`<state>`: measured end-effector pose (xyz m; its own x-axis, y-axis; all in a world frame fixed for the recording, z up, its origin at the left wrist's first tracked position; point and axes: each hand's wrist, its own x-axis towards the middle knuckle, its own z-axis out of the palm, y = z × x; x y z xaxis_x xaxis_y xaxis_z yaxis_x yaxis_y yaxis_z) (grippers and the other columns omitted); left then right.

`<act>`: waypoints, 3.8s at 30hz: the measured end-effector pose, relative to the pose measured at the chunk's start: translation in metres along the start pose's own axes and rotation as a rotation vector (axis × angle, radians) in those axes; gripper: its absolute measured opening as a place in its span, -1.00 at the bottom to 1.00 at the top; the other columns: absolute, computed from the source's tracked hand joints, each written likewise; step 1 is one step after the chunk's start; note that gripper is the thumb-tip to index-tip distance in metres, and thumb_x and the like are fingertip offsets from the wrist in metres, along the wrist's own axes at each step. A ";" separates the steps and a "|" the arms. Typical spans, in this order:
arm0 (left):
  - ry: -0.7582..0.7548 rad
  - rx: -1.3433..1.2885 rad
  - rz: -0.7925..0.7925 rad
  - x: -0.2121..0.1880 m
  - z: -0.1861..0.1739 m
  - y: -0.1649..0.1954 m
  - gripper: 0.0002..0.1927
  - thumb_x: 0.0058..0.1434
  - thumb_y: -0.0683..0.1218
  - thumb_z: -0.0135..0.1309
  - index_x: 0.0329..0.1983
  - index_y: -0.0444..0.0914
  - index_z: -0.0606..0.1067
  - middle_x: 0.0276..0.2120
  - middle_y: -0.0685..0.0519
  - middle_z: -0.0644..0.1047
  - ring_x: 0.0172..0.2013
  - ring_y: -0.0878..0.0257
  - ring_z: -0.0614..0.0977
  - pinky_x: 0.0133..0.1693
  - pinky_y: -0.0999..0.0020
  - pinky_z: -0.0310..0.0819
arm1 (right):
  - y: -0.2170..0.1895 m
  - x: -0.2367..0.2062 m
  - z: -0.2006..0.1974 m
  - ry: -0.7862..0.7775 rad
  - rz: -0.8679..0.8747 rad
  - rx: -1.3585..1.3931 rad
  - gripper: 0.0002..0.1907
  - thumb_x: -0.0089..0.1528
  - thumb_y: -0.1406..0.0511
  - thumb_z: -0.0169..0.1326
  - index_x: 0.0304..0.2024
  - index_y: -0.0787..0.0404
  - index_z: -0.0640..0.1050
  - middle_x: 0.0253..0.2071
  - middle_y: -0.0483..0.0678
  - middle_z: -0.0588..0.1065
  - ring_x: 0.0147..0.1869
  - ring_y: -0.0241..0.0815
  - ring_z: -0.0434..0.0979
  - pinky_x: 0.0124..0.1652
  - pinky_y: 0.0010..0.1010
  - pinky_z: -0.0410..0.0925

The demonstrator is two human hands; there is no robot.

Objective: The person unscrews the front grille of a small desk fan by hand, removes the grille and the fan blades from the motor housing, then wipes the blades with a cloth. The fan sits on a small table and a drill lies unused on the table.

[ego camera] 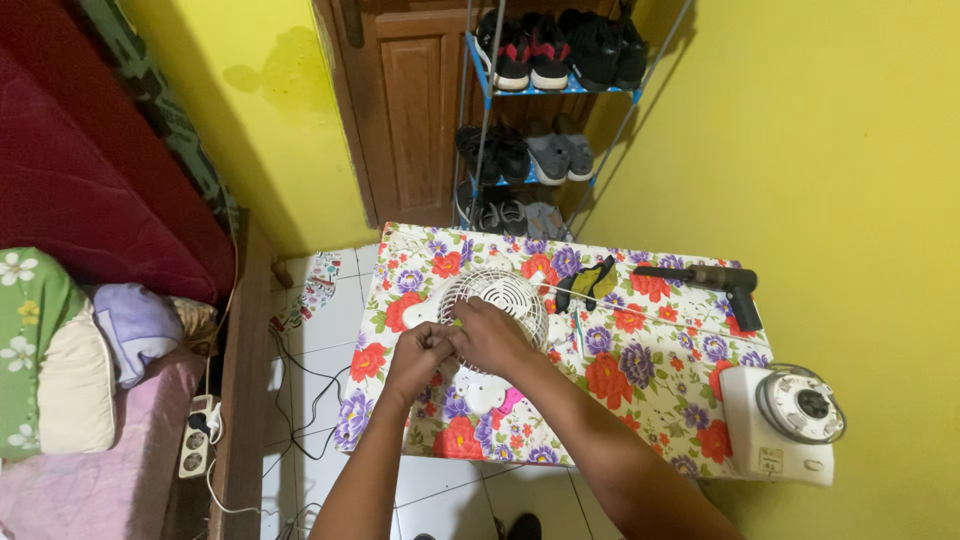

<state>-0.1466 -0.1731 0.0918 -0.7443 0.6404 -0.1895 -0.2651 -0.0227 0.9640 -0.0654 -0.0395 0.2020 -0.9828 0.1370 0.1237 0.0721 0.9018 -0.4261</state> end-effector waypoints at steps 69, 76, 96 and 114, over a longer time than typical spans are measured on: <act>0.001 0.740 -0.213 0.044 -0.036 -0.020 -0.26 0.08 -0.15 0.09 0.38 -0.24 0.20 0.28 -0.21 0.19 0.24 -0.19 0.34 0.18 0.09 0.35 | 0.004 -0.043 0.002 -0.076 0.078 -0.080 -0.74 0.26 0.20 0.12 -0.20 0.29 0.48 -0.25 0.17 0.54 -0.12 0.23 0.57 -0.13 0.10 0.35; 0.071 0.831 -0.152 0.009 -0.031 -0.040 -0.43 0.17 -0.02 0.19 0.22 -0.25 0.35 0.18 -0.20 0.26 0.00 -0.20 0.58 0.07 0.06 0.47 | 0.001 -0.057 -0.008 0.029 0.176 -0.075 -0.68 0.26 0.16 0.11 -0.21 0.33 0.47 -0.23 0.21 0.56 -0.15 0.25 0.59 -0.17 0.09 0.39; 0.011 0.677 -0.222 -0.043 0.039 -0.078 -0.34 0.12 0.13 0.31 0.01 -0.42 0.32 -0.11 -0.28 0.60 -0.09 -0.07 0.68 -0.04 0.17 0.53 | 0.036 -0.076 -0.040 -0.184 0.669 -0.148 -0.49 0.36 0.01 0.05 0.08 0.30 0.36 -0.08 0.26 0.55 0.02 0.25 0.57 -0.01 0.06 0.40; -0.121 0.848 -0.202 -0.051 0.079 -0.070 -0.67 0.11 0.11 0.20 -0.37 -0.25 0.67 -0.46 -0.06 0.67 -0.33 0.07 0.72 -0.16 0.19 0.56 | 0.093 -0.121 -0.048 0.059 0.513 -0.114 -0.65 0.26 0.21 0.13 -0.01 0.26 0.42 -0.10 0.19 0.54 -0.01 0.26 0.56 -0.05 0.04 0.41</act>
<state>-0.0417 -0.1434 0.0485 -0.6494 0.6487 -0.3967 0.1956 0.6466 0.7373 0.0683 0.0474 0.1901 -0.8055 0.5921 -0.0234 0.5623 0.7513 -0.3455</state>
